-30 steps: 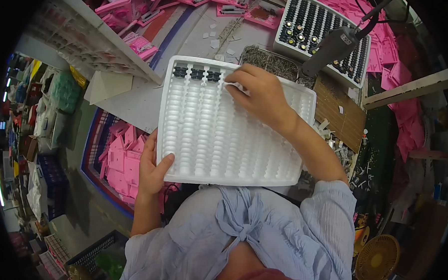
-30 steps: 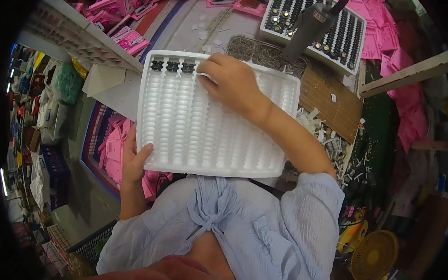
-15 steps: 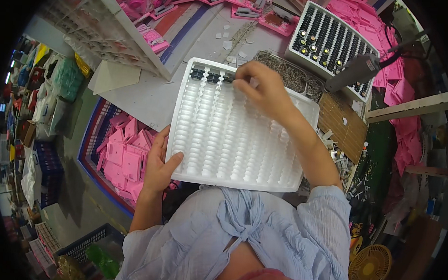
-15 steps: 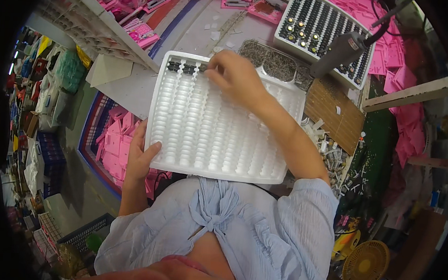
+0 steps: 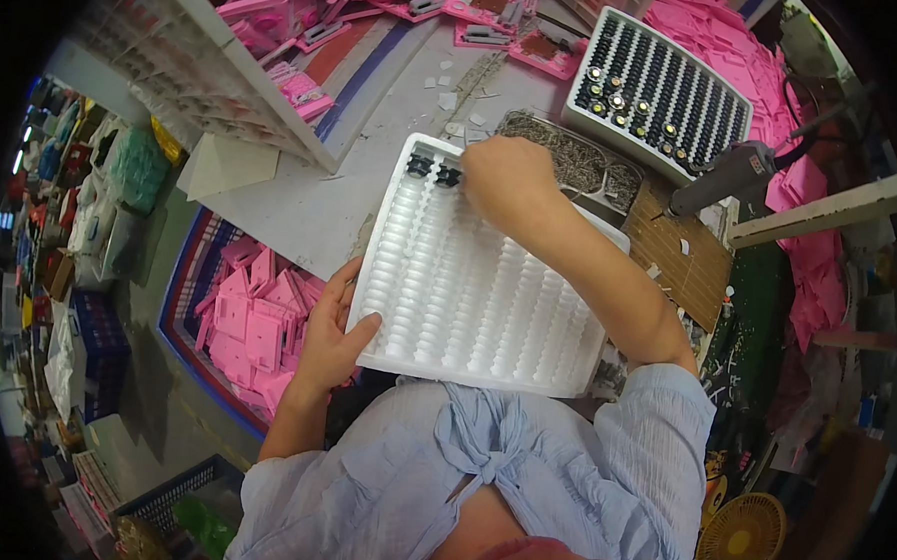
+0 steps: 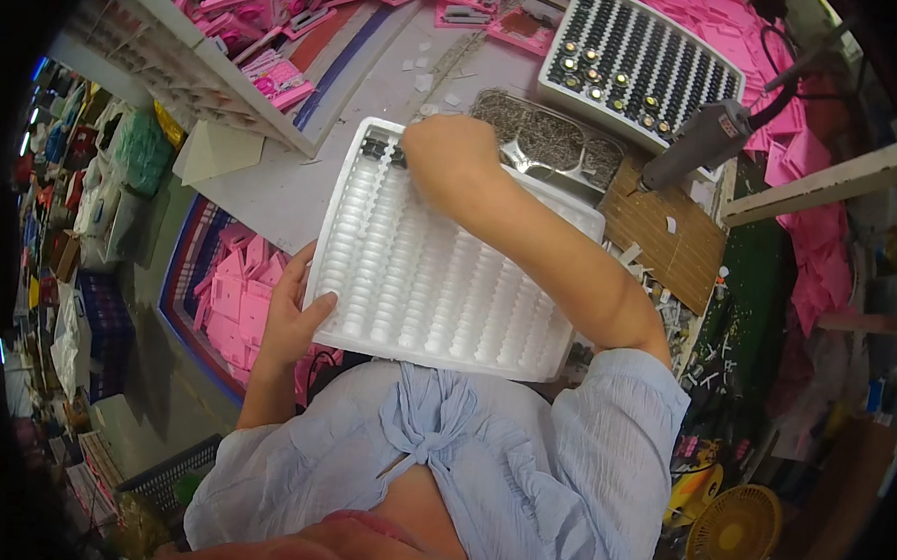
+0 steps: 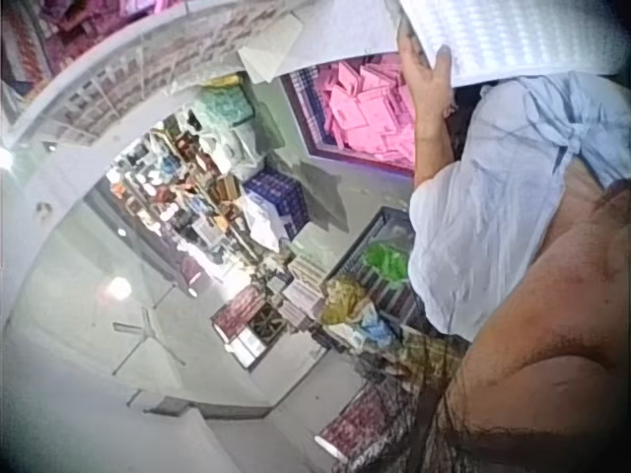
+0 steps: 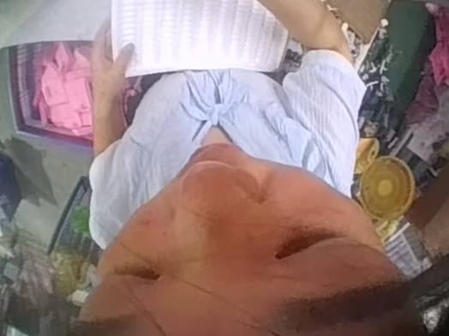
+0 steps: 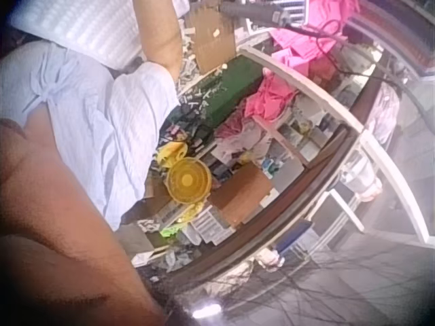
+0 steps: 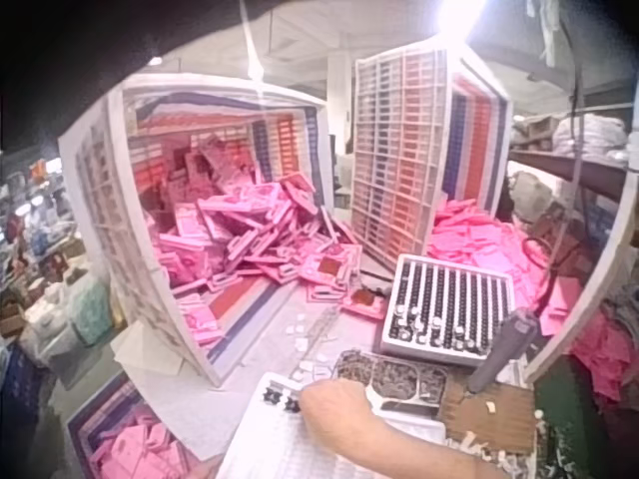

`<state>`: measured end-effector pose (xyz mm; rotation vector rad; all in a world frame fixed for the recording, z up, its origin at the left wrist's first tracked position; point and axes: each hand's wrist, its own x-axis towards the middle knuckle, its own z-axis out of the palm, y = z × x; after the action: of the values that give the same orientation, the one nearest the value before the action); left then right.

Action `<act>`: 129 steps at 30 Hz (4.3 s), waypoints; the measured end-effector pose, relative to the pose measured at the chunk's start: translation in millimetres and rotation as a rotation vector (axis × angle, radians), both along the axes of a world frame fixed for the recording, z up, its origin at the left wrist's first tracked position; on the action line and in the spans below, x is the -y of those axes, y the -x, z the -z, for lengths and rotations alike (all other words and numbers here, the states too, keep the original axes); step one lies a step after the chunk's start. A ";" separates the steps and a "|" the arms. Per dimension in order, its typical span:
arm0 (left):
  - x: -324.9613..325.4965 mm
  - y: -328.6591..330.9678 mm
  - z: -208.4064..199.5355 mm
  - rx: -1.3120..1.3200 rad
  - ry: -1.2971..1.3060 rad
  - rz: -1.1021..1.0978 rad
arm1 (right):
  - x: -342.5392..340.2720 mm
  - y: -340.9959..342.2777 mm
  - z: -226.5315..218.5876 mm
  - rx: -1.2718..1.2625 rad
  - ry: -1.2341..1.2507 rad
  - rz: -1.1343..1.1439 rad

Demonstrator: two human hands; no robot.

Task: Using an electric screwdriver and soldering iron to disassemble, wire, and reassemble a pink electronic device.

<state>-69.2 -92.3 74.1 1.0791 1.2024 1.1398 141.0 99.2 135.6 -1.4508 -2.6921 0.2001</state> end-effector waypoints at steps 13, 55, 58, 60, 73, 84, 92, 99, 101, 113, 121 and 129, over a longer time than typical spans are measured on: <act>-11.2 -5.7 -2.6 -0.088 -0.015 0.002 | -27.8 -21.5 -26.7 -0.009 0.151 -0.138; -0.7 12.7 0.4 -0.155 0.005 -0.099 | 24.3 -226.1 -4.5 -1.372 -0.672 0.175; -8.7 5.2 2.8 -0.074 -0.016 -0.034 | 62.8 -125.2 -14.2 -0.934 -0.303 -0.114; -7.9 0.0 3.4 -0.040 -0.032 -0.011 | 39.1 -83.9 13.9 -0.842 -0.292 -0.216; -1.9 -7.6 -5.2 -0.017 -0.027 -0.011 | 6.4 -10.3 32.2 -0.499 -0.327 -0.125; -2.7 -5.0 -1.3 -0.045 -0.025 -0.042 | -1.5 -32.3 1.2 -0.806 0.249 -0.107; -6.7 -17.2 -2.9 -0.143 -0.100 0.041 | -3.9 -8.2 -7.5 -0.158 -0.017 0.007; -7.6 -20.6 -11.6 -0.139 -0.039 0.019 | -22.4 -1.3 -28.0 -0.020 0.055 -0.125; -11.3 -19.3 -12.9 -0.142 -0.023 0.024 | -27.5 -6.8 -28.9 -0.042 0.082 -0.121; -9.4 14.1 -7.9 -0.286 0.006 -0.073 | 52.6 -163.8 -80.8 -0.648 0.195 -0.442; -16.4 24.6 3.1 -0.198 0.012 -0.073 | -85.6 -436.7 20.9 -0.944 0.066 0.768; -5.0 20.0 -0.1 -0.158 0.030 -0.147 | -153.4 -449.7 87.9 -0.506 -0.355 0.718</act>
<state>-89.2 -87.3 74.2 1.0883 1.4383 1.1610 590.7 252.6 47.6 -1.8166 -1.6034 0.0254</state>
